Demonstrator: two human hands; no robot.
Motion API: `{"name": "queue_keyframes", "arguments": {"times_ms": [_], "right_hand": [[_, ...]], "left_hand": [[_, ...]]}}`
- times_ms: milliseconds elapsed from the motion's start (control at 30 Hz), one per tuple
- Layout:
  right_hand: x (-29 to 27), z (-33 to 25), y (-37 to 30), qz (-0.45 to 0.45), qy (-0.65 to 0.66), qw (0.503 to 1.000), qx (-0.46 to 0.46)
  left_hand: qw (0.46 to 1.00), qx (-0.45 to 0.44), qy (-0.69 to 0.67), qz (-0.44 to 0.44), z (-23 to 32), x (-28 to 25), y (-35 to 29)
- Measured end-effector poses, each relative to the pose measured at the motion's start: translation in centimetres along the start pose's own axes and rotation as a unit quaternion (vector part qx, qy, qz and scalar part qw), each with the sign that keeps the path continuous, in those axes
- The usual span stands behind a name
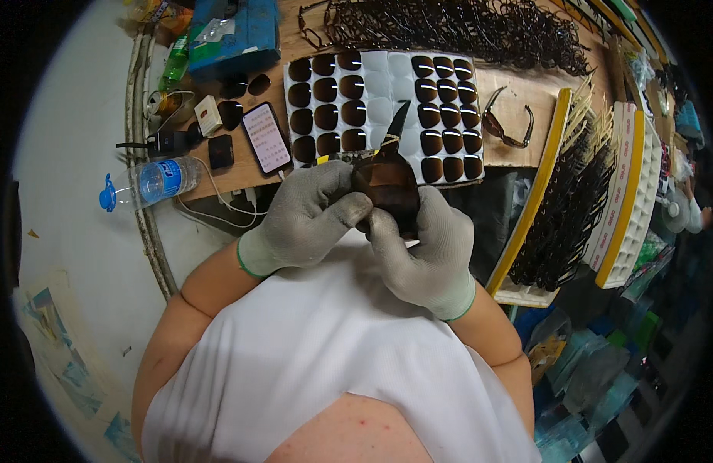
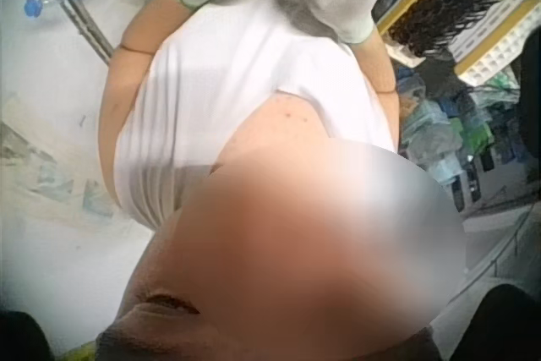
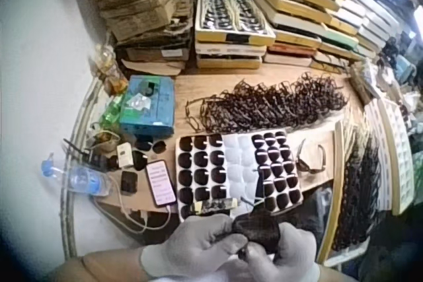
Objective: The person assembles sunglasses by hand, inserting lenses into frames and placing completed pairs into a tray. They repeatedly pick up frames and lenses, fit them together, and transfer finished units to a nearby container.
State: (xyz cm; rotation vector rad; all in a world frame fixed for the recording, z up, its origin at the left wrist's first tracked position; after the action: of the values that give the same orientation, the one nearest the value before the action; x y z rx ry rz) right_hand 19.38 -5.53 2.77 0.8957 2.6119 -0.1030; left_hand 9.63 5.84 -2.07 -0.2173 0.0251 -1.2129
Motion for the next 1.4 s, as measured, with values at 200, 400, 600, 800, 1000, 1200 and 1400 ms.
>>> {"name": "queue_keyframes", "arguments": {"times_ms": [200,400,600,800,1000,1200,1400], "right_hand": [[-3.6,4.1,1.2,-0.161,0.078,0.983,0.037],[-6.3,10.5,3.3,-0.248,0.199,0.923,0.215],[-15.0,21.3,6.5,-0.041,-0.327,0.940,0.084],[-15.0,32.3,9.7,-0.055,-0.600,0.798,0.026],[-16.3,34.6,12.4,-0.065,-0.517,0.839,0.153],[-15.7,26.3,9.6,0.040,-0.453,0.889,0.057],[-5.0,14.0,1.8,-0.039,0.055,0.988,0.136]], "left_hand": [[0.990,0.094,0.080,-0.062,1.3,1.7,3.5],[0.930,0.246,0.251,-0.111,3.5,6.9,10.7],[0.936,0.077,0.341,-0.028,-0.8,7.7,15.5],[0.949,-0.063,0.307,0.022,-4.9,7.4,12.4],[0.958,-0.042,0.277,0.054,-5.0,5.5,8.4],[0.969,-0.022,0.240,0.055,-4.9,1.6,4.6],[0.997,0.032,0.072,-0.014,-5.1,1.5,7.3]]}}
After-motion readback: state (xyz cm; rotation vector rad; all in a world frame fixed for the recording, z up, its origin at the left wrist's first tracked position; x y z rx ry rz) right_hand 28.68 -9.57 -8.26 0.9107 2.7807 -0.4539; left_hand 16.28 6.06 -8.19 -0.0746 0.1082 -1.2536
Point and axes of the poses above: each hand's wrist, its own y-axis towards the middle knuckle, its own x-axis out of the palm, z = x × y, the point moved 6 cm from there along y, towards the middle knuckle, and after that the axes turned 5 degrees about z, right-handed, at the moved point
